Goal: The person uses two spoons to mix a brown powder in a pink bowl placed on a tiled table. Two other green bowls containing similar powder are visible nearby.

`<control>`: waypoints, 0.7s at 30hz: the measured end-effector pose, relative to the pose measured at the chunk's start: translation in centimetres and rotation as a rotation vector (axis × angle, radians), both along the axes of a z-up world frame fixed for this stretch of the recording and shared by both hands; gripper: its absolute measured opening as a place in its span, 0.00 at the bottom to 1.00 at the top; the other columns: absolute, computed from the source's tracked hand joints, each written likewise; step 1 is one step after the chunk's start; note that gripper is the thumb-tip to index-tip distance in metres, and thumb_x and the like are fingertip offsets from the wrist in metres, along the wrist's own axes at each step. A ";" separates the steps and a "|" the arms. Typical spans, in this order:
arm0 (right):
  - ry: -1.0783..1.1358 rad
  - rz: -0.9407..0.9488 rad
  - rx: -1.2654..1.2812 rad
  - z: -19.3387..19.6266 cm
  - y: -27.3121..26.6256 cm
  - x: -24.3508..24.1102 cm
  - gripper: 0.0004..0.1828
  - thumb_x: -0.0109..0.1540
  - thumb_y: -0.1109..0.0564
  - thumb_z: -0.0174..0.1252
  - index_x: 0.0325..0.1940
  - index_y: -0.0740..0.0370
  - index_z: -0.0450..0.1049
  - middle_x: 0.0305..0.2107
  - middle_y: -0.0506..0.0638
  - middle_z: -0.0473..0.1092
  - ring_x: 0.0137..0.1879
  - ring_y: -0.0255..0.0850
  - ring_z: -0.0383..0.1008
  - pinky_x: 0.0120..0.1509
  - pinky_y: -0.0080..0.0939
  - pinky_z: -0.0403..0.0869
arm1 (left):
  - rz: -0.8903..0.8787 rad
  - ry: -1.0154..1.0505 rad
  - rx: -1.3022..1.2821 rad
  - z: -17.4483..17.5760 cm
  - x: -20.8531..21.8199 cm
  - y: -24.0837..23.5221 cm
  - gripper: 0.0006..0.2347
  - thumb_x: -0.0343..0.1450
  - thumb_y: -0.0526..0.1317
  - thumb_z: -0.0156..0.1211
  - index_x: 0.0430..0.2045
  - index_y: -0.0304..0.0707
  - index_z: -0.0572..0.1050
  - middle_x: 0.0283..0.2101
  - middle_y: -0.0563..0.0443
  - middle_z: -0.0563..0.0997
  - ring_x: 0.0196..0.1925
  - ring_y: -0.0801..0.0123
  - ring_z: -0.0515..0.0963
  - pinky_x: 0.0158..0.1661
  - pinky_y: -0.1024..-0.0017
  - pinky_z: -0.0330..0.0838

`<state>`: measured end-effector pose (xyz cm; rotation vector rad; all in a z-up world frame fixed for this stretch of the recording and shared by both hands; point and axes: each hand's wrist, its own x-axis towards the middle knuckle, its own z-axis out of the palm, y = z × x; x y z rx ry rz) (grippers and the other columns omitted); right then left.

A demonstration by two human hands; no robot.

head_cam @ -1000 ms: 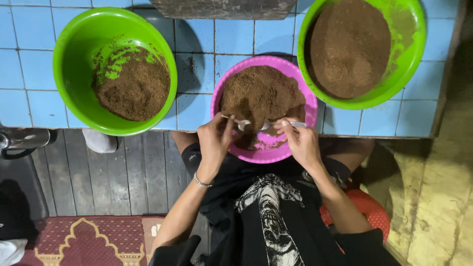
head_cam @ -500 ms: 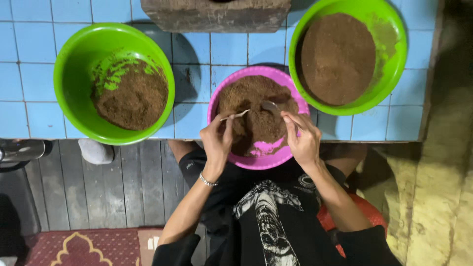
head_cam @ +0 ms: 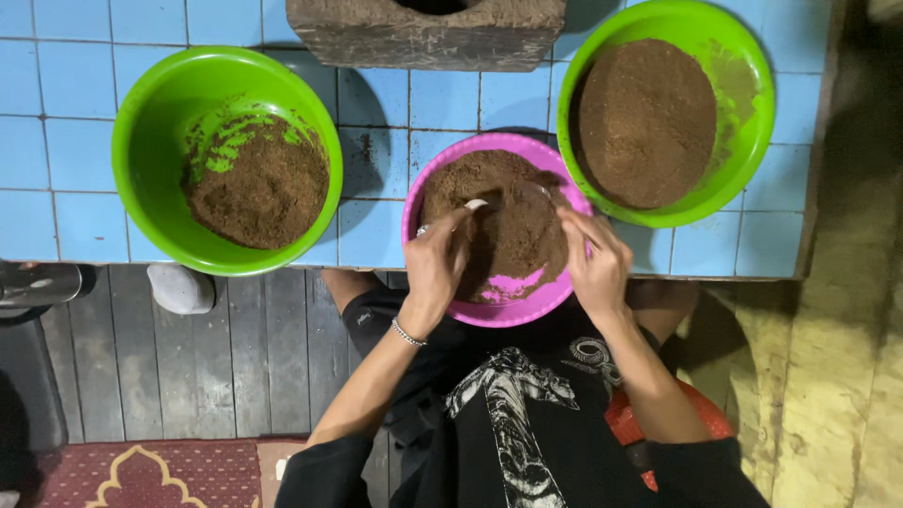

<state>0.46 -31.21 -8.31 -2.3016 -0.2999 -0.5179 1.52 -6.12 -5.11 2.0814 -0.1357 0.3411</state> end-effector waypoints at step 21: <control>0.042 0.178 0.056 3.0 3.1 2.5 0.12 0.67 0.63 0.58 0.54 0.61 0.82 0.40 0.55 0.80 0.43 0.52 0.80 0.47 0.49 0.76 | 0.180 -0.010 -0.120 1.8 -1.4 2.6 0.08 0.72 0.30 0.63 0.41 0.43 0.83 0.39 0.48 0.88 0.44 0.55 0.87 0.44 0.64 0.80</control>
